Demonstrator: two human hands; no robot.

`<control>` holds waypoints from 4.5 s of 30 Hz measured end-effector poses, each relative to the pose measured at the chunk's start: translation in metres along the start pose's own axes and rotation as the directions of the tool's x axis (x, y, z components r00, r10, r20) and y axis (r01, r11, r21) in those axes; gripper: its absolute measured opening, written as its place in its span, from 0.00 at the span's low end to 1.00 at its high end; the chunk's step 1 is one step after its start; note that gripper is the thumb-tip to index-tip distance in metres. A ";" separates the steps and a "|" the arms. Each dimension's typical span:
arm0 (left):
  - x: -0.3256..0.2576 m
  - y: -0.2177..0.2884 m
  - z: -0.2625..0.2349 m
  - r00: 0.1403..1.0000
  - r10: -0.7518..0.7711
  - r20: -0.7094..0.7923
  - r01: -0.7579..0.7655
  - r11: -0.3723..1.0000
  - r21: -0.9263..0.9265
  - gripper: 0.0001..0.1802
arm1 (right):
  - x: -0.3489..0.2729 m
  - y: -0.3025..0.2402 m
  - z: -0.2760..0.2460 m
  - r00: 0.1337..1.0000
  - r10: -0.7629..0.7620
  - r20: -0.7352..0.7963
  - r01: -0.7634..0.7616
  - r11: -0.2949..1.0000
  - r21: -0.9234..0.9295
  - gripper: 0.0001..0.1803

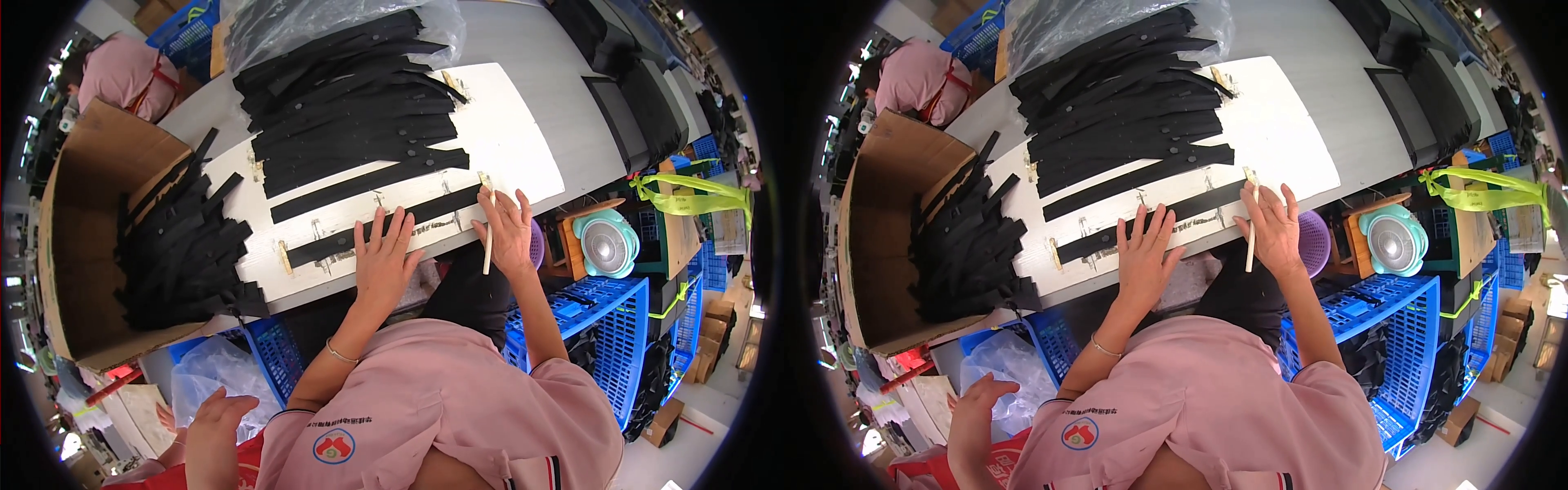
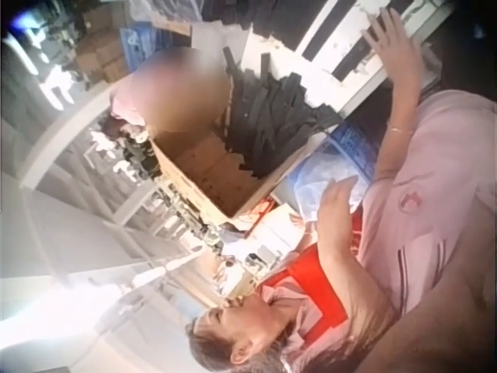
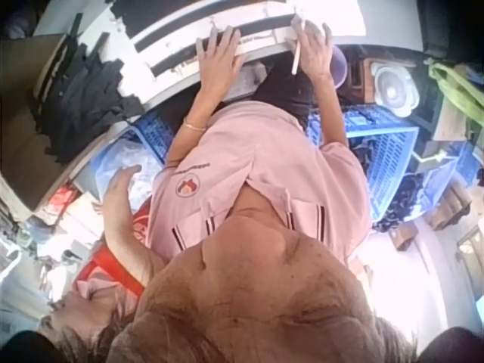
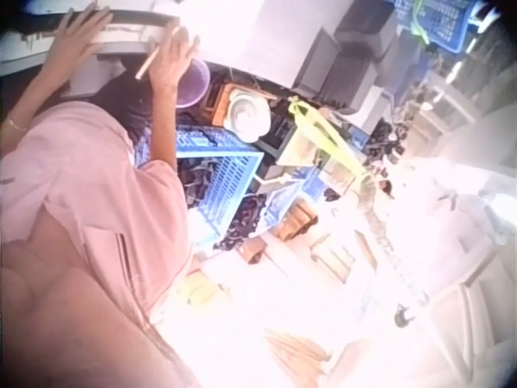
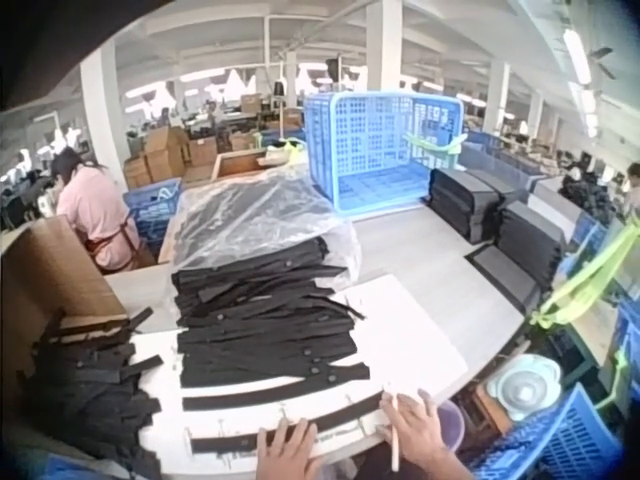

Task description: Marking lines on black fabric strips using a marker and a template jig.

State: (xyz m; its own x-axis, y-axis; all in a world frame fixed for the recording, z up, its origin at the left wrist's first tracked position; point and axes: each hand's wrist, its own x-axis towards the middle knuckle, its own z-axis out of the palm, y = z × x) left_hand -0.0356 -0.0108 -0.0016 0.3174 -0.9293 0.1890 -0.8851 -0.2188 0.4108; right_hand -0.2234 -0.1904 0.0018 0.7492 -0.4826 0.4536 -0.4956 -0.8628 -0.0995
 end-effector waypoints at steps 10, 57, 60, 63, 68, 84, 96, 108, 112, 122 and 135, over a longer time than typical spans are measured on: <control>0.001 0.001 0.000 1.000 0.010 -0.009 -0.010 1.000 0.020 0.36 | 0.054 -0.003 0.028 0.950 0.289 0.114 -0.262 0.547 0.795 0.12; -0.029 -0.031 -0.018 0.986 -0.072 -0.153 0.063 0.996 -0.064 0.31 | 0.060 -0.045 0.021 0.904 0.266 0.333 -0.412 0.346 0.843 0.14; -0.029 -0.032 -0.018 0.986 -0.066 -0.156 0.058 0.997 -0.059 0.31 | 0.070 -0.087 0.029 0.929 0.185 0.321 -0.368 0.381 0.848 0.14; -0.029 -0.033 -0.016 0.983 -0.078 -0.164 0.068 0.995 -0.069 0.31 | 0.072 -0.102 0.043 0.929 0.155 0.335 -0.369 0.436 0.821 0.13; -0.029 -0.033 -0.015 0.984 -0.063 -0.166 0.058 0.998 -0.031 0.29 | 0.070 -0.103 0.054 0.951 0.139 0.278 -0.309 0.504 0.807 0.13; -0.029 -0.035 -0.016 0.983 -0.083 -0.166 0.075 0.996 -0.057 0.29 | 0.067 -0.097 0.055 0.975 0.004 0.223 -0.184 0.580 0.794 0.14; -0.050 -0.067 -0.048 0.895 -0.262 -0.361 0.243 0.965 -0.098 0.33 | 0.067 -0.097 0.045 0.934 0.123 0.335 -0.357 0.346 0.868 0.16; -0.031 -0.090 -0.079 0.936 -0.350 -0.048 0.319 0.895 -0.313 0.31 | 0.066 -0.095 0.046 0.922 0.124 0.366 -0.387 0.290 0.876 0.15; -0.032 -0.080 -0.077 0.953 -0.289 -0.087 0.268 0.942 -0.201 0.30 | 0.067 -0.096 0.045 0.922 0.136 0.363 -0.387 0.275 0.880 0.15; -0.070 -0.053 -0.038 0.877 -0.355 -0.323 0.346 0.934 -0.085 0.28 | 0.067 -0.096 0.045 0.911 0.148 0.385 -0.412 0.306 0.858 0.14; -0.072 -0.072 -0.026 0.790 -0.359 -0.498 0.351 0.930 -0.113 0.16 | 0.077 -0.106 0.031 0.855 0.190 0.482 -0.515 0.207 0.832 0.14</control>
State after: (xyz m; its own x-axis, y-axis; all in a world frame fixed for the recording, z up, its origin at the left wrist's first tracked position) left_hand 0.0143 0.0795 -0.0211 0.7375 -0.5070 0.4461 -0.6729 -0.4959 0.5489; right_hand -0.0992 -0.1404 0.0200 0.7586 -0.6490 -0.0580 -0.1229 -0.0551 -0.9909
